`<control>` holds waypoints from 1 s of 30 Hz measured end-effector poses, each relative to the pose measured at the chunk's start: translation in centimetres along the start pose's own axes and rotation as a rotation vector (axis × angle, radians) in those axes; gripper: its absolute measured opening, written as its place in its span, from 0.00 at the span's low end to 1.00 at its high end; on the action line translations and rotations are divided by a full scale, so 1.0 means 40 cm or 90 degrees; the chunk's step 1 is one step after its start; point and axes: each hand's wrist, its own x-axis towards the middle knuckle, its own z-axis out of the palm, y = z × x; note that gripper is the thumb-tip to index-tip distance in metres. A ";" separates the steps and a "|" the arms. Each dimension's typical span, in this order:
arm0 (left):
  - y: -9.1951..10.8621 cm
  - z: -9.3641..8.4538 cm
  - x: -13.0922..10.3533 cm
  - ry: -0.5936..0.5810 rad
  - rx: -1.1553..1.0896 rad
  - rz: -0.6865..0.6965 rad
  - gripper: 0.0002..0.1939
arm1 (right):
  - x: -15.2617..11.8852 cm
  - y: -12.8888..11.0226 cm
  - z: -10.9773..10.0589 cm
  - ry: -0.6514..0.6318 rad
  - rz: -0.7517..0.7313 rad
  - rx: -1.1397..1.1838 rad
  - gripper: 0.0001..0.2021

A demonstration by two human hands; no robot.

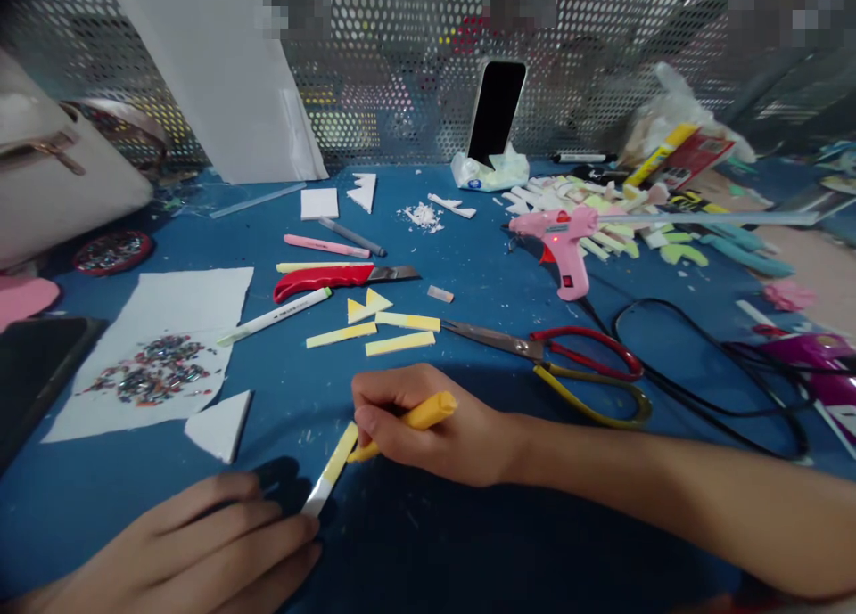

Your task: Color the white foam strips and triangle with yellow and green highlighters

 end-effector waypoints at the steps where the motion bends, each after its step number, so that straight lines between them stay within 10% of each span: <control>1: -0.001 -0.001 0.000 -0.001 0.000 0.008 0.17 | 0.001 0.000 0.000 0.002 -0.006 -0.002 0.16; 30: -0.007 -0.001 -0.016 -0.049 0.001 0.017 0.16 | 0.002 -0.009 0.005 -0.029 -0.045 -0.147 0.07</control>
